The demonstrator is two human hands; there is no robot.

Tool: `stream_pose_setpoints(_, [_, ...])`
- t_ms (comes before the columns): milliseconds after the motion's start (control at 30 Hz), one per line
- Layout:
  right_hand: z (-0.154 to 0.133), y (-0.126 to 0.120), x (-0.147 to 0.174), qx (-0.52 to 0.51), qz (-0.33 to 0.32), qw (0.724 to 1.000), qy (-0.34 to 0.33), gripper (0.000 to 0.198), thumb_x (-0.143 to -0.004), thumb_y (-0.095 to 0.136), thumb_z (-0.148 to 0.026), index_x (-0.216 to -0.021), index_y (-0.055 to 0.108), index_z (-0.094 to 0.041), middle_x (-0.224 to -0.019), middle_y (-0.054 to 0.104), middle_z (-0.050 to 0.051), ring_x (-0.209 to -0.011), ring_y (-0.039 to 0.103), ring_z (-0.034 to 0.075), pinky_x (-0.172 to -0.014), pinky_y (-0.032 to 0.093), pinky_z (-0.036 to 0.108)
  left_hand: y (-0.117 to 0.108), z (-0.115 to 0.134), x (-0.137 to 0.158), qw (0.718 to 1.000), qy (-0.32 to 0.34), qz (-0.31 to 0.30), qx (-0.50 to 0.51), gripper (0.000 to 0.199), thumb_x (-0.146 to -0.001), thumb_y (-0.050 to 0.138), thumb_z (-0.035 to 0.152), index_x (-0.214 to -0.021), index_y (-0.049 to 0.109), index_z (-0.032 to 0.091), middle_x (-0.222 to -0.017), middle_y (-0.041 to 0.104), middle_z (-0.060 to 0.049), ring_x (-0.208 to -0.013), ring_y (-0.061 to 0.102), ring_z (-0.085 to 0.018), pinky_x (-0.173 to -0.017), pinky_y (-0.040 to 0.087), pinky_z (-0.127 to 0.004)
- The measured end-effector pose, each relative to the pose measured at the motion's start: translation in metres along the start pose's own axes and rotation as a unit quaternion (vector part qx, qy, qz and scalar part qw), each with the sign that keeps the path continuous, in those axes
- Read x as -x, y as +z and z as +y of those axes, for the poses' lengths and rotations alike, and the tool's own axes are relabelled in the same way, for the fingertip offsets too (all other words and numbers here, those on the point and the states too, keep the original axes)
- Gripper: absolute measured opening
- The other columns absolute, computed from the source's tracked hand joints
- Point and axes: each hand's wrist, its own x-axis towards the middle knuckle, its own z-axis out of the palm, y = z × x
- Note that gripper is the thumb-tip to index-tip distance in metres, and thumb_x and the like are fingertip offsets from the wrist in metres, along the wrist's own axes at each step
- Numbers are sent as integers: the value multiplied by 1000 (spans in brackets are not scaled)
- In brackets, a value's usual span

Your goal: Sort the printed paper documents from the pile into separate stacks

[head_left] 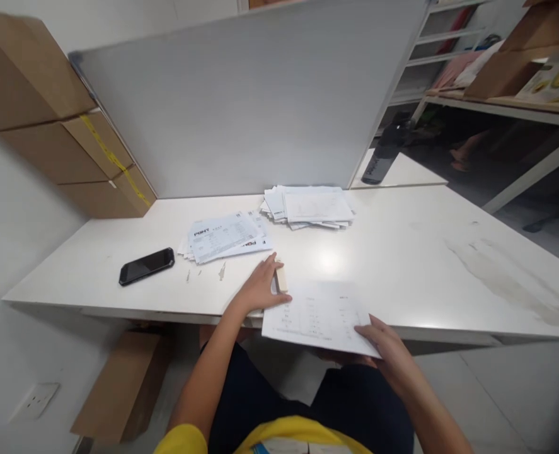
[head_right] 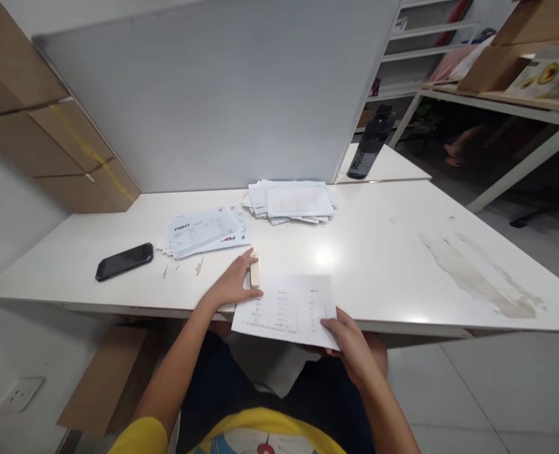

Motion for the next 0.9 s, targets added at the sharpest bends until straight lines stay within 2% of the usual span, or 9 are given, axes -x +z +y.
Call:
stream_pose_setpoints(100, [-6, -1, -3, 12, 7, 1000, 21, 40, -64, 66, -34, -101, 60, -19, -63, 58, -2, -48, 48, 13, -38, 33, 23, -1, 0, -2, 1000, 11, -26, 3, 73, -89, 47, 68, -151, 31, 33, -166, 9, -3, -152, 13, -34, -121, 24, -52])
stream_pose_setpoints(200, [-5, -4, -9, 31, -7, 999, 23, 49, -66, 65, -35, -112, 61, -18, -66, 61, -1, -51, 52, 15, -41, 36, 24, 6, -1, -4, 999, 44, -17, -24, 59, -100, 23, 59, -153, 28, 35, -166, 8, 3, -154, 7, -26, -124, 14, -48])
stream_pose_setpoints(267, [-2, -6, -13, 36, -15, 999, 20, 51, -67, 64, -35, -116, 60, -18, -65, 60, -1, -50, 51, 15, -41, 36, 24, 13, 0, -5, 997, 50, -4, -50, 55, -103, 16, 51, -154, 27, 34, -166, 11, 4, -154, 6, -21, -125, 9, -46])
stream_pose_setpoints(400, [-3, -7, -16, 55, -11, 998, 23, 53, -68, 63, -34, -119, 60, -20, -70, 63, 0, -54, 54, 16, -43, 38, 26, 23, 3, -5, 996, 35, 13, -75, 52, -104, 18, 42, -154, 27, 32, -166, 13, 3, -154, 7, -21, -125, 6, -47])
stream_pose_setpoints(533, [-15, -2, -12, 77, 11, 997, 16, 42, -65, 61, -31, -106, 65, -19, -72, 65, 3, -72, 60, 22, -56, 47, 30, 23, 6, -3, 998, 24, 10, -59, 52, -104, 18, 41, -154, 27, 30, -166, 13, 2, -153, 8, -23, -125, 10, -46])
stream_pose_setpoints(667, [-22, 5, -8, 100, 34, 994, -16, 37, -62, 60, -31, -97, 67, -20, -80, 68, 3, -84, 61, 24, -64, 49, 31, 18, 6, -1, 999, 17, 14, -37, 54, -103, 16, 48, -154, 25, 32, -165, 17, 2, -153, 10, -23, -124, 12, -45])
stream_pose_setpoints(900, [-8, -2, -8, 69, 33, 997, -32, 42, -64, 62, -32, -104, 68, -19, -80, 68, 2, -85, 62, 24, -67, 52, 32, 16, 2, -3, 999, 36, 14, -32, 63, -99, 20, 61, -156, 16, 33, -167, 10, 0, -153, 7, -25, -124, 9, -45])
